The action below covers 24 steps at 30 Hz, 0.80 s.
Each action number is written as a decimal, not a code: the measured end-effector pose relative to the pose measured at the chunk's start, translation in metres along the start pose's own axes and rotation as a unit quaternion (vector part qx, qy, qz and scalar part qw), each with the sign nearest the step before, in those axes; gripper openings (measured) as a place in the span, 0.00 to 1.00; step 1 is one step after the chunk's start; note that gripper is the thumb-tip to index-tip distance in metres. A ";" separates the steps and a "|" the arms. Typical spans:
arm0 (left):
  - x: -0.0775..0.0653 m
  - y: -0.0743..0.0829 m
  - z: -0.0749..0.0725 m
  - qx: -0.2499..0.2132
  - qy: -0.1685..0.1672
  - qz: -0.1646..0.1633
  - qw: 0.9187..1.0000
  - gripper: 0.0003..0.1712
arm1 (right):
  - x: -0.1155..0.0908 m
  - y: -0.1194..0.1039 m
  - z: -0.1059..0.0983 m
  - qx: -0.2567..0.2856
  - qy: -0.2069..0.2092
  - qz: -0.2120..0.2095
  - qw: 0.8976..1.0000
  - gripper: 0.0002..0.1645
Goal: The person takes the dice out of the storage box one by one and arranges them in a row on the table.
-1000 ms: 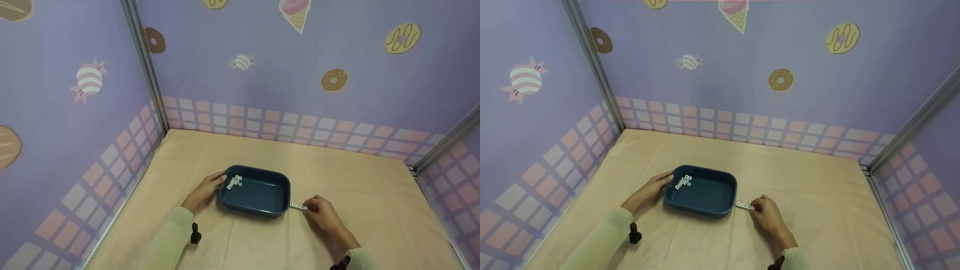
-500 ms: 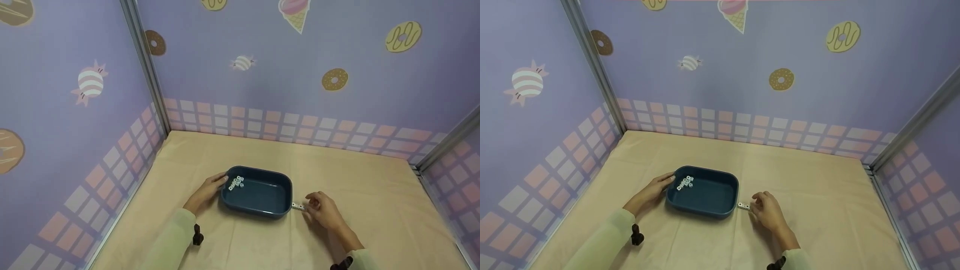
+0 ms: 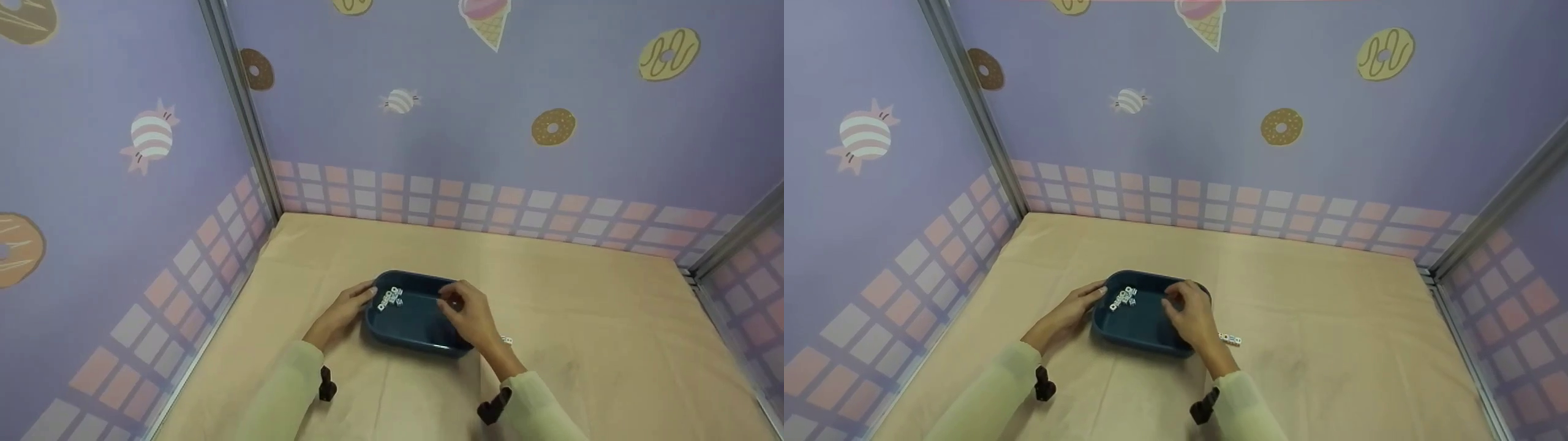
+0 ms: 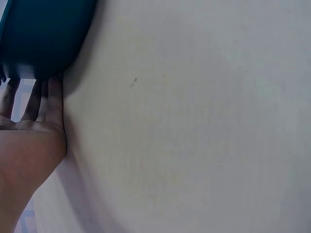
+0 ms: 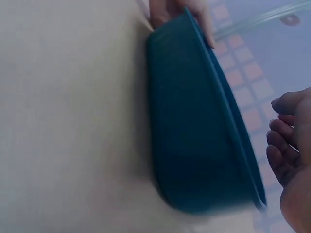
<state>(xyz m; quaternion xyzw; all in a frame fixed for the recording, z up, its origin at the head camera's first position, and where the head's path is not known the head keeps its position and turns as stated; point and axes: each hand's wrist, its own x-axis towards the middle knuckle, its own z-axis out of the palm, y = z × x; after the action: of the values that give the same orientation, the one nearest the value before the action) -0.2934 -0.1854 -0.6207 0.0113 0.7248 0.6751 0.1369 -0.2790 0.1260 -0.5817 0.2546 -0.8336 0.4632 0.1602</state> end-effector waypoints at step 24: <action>0.001 0.000 -0.001 -0.017 -0.008 0.015 1.000 0.34 | 0.037 0.007 0.097 -0.059 -0.093 0.124 0.986 0.06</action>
<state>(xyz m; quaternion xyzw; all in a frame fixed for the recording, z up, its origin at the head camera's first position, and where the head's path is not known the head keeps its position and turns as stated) -0.2946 -0.1866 -0.6210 0.0250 0.7122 0.6888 0.1327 -0.3167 0.0359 -0.6188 0.1816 -0.8959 0.4036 0.0378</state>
